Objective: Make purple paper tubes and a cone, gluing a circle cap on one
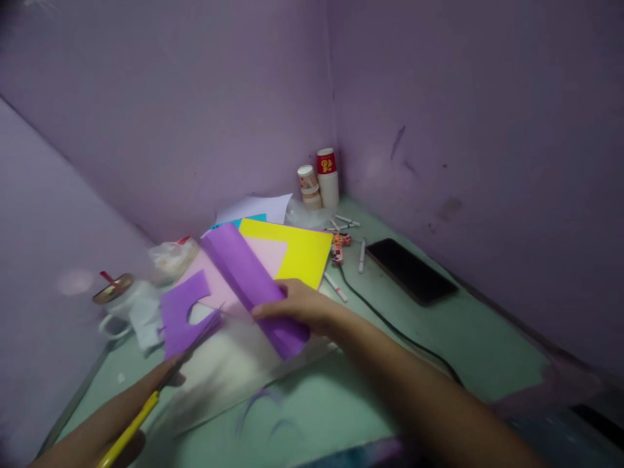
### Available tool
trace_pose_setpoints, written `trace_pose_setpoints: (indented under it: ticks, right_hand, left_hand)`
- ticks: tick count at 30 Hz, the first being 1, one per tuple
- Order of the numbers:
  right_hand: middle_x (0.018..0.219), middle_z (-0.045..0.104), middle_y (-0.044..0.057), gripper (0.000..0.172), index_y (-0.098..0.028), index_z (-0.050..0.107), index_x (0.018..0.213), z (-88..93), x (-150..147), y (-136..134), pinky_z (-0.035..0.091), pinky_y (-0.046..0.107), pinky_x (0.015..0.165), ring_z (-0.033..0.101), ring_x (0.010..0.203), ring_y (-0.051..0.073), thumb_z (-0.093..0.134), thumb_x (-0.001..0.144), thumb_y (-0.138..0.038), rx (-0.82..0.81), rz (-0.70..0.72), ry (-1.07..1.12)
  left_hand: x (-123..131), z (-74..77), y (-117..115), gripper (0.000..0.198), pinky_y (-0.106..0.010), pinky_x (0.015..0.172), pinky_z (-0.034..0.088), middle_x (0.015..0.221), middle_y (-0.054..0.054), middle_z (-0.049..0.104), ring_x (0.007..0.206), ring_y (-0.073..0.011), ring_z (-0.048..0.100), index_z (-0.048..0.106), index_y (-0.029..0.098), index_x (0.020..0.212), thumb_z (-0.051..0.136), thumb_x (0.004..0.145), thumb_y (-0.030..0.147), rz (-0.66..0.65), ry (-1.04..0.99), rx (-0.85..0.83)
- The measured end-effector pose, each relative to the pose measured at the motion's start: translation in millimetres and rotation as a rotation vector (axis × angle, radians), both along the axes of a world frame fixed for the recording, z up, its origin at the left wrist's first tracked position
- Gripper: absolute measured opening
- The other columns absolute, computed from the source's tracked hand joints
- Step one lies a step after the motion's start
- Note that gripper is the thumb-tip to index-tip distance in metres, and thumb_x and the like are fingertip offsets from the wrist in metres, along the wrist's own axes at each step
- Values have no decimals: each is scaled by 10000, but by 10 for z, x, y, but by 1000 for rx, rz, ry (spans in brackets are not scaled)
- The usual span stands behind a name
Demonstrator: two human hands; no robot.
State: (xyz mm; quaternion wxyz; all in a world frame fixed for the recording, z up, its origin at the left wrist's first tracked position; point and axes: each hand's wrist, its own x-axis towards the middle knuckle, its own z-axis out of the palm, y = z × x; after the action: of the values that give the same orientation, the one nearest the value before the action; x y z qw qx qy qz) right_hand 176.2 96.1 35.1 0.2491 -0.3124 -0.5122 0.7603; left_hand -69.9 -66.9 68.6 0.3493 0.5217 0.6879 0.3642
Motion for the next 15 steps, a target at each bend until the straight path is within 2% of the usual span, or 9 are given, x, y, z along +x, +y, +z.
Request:
trace_pose_setpoints:
  ticks: [3,6,9,12,15]
  right_hand:
    - [832,618,25,580,-121,622,984,2,-30,-35,459,255,639,567,694,134,841,502,-356,18,-8,9]
    - [840,608,26,609,-116,626,992,-17,-43,-55,448,253,640,552,707,135,847,488,-376,43,37,13]
    - [825,608,21,587,-130,644,971,-36,-37,-56,440,248,623,543,710,141,844,486,-394,110,39,-15]
    - [842,634,31,566,-154,667,958,-34,-30,-57,452,264,628,559,729,164,838,484,-412,179,10,-93]
    - [809,650,37,533,-164,690,926,-30,-46,-62,460,281,611,576,714,185,835,481,-419,197,1,-141]
  left_hand:
    - [17,25,-54,486,-443,681,554,1041,-96,691,1092,-390,569,667,345,1070,680,598,458,-44,6,-92]
    - [50,65,-42,475,-480,769,541,1013,-88,698,1104,-365,569,654,348,1082,670,627,483,-58,-1,-116]
    - [62,72,32,437,-489,813,526,1012,-67,697,1084,-344,583,655,344,1051,633,655,529,-134,66,-159]
    - [37,-16,129,406,-485,782,530,935,-70,707,1000,-333,617,667,327,1000,582,675,555,-202,184,-177]
    - [4,-171,215,317,-471,759,526,810,-68,705,872,-308,647,678,312,935,527,724,495,-163,336,-126]
